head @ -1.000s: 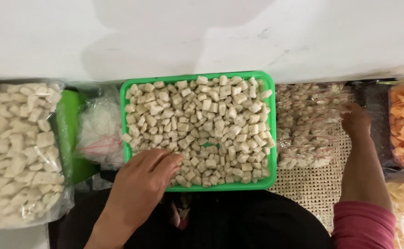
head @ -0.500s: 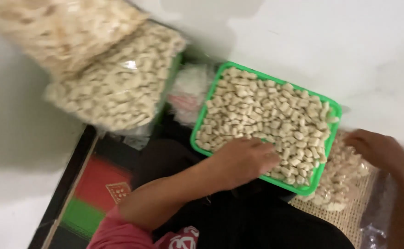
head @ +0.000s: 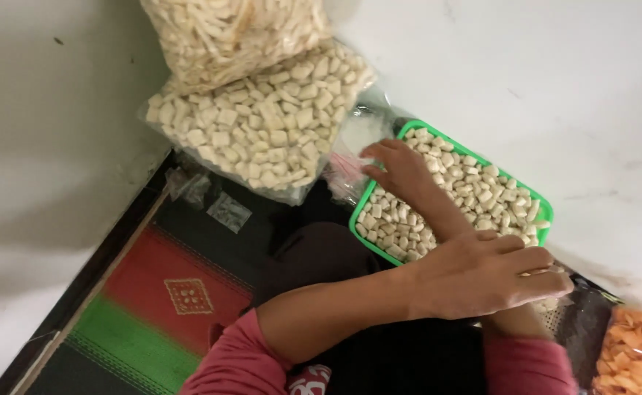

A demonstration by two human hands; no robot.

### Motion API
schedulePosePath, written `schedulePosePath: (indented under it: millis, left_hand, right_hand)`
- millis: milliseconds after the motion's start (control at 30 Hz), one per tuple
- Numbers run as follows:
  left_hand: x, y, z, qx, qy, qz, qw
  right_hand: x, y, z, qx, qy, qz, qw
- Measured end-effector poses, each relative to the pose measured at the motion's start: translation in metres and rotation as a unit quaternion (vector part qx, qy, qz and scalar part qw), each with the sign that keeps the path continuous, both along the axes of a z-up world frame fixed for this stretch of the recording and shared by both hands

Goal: Packaging small cube-shaped snacks into small plastic bags from a tray.

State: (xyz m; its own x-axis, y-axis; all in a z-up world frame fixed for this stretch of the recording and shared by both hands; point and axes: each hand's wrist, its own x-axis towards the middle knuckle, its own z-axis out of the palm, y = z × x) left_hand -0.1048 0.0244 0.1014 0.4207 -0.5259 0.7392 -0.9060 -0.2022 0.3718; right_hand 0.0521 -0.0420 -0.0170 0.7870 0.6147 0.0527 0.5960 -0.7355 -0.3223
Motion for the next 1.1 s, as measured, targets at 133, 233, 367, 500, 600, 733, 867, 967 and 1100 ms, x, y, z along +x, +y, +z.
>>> schedulePosePath:
  millis: [133,233,367,500,600,733,867,967,1100]
  left_hand:
    - [0.002,0.006,0.004,-0.046,-0.004,0.018,0.999]
    - [0.003,0.004,-0.003,-0.049,-0.012,0.044,0.998]
    - [0.004,0.002,-0.007,-0.036,-0.006,0.032,0.999]
    - [0.004,0.002,-0.004,-0.039,-0.023,0.036,0.998]
    - [0.003,0.0,-0.005,-0.048,-0.032,0.029,0.998]
    - [0.001,-0.002,-0.009,-0.005,-0.005,0.003,1.0]
    - [0.0,-0.001,-0.008,-0.019,-0.017,0.027,0.999]
    - [0.001,0.001,-0.006,-0.023,-0.022,0.025,0.999]
    - [0.0,-0.002,-0.008,-0.029,-0.015,0.034,0.999]
  right_hand:
    - [-0.002,0.04,-0.017,-0.026,0.035,-0.052,0.998]
    - [-0.008,0.052,-0.023,-0.002,0.017,-0.064,0.998]
    - [-0.009,0.052,-0.022,0.048,0.046,-0.068,0.995]
    - [0.001,0.044,-0.028,0.09,0.06,-0.052,0.993]
    - [0.003,0.041,-0.026,0.09,0.072,-0.057,0.992]
    - [0.001,0.045,-0.012,0.084,0.116,-0.093,0.985]
    - [0.0,0.044,-0.022,0.091,0.123,-0.065,0.986]
    - [0.002,0.047,-0.035,0.083,0.056,-0.06,0.993]
    - [0.005,0.053,-0.038,0.062,0.057,-0.083,0.993]
